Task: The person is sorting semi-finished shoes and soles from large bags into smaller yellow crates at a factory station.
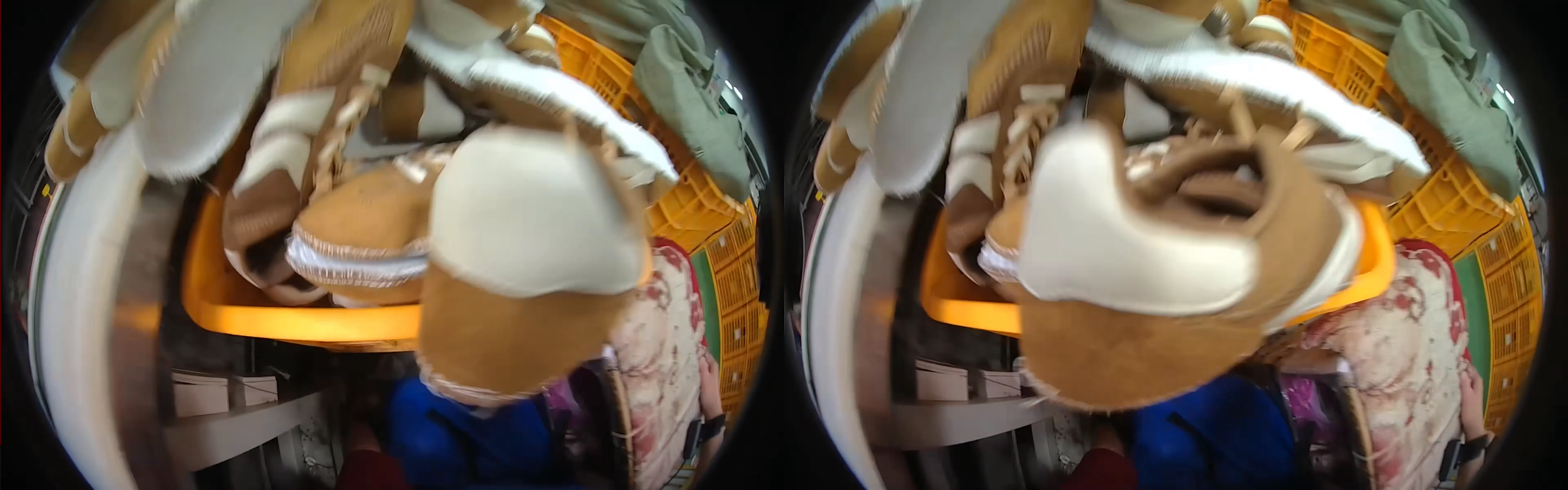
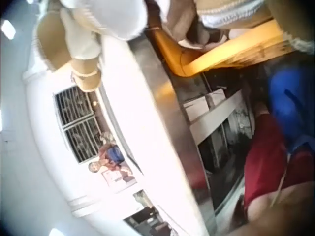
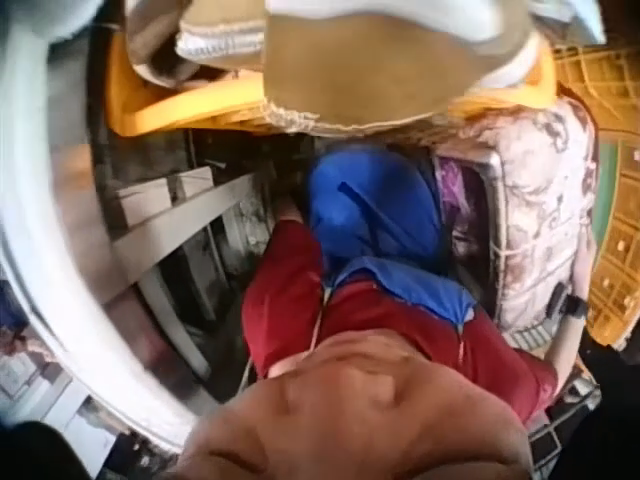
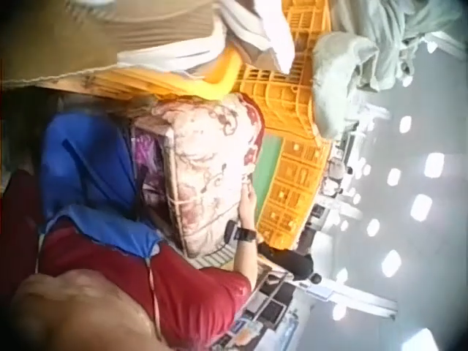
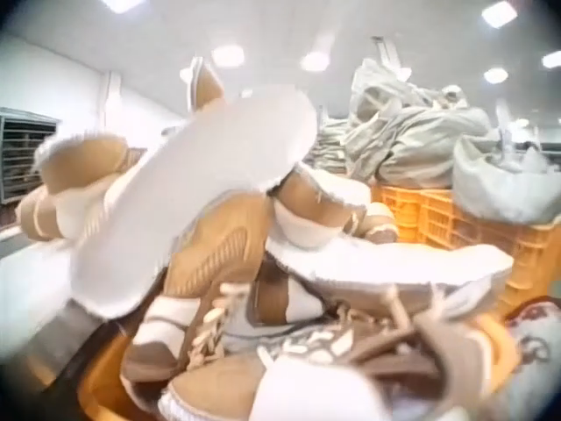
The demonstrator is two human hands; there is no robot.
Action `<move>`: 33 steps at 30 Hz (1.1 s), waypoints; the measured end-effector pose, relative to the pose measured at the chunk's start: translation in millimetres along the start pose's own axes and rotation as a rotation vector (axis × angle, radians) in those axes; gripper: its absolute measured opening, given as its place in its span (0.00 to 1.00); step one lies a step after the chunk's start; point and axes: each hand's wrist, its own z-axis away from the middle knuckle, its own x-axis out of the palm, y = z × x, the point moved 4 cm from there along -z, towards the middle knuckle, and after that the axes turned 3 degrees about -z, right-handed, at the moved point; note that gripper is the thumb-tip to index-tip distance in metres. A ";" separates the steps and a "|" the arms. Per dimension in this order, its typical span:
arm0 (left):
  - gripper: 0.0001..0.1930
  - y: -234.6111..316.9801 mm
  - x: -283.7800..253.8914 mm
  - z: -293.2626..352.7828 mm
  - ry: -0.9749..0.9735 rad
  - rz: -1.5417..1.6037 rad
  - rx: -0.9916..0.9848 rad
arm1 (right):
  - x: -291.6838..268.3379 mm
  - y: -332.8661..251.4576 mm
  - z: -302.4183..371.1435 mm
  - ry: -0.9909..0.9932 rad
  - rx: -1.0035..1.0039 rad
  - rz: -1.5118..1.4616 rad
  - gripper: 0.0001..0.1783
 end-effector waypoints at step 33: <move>0.40 308.3 -561.4 581.0 0.753 0.639 0.498 | -352.8 -472.4 -218.1 0.746 -0.425 -0.051 0.12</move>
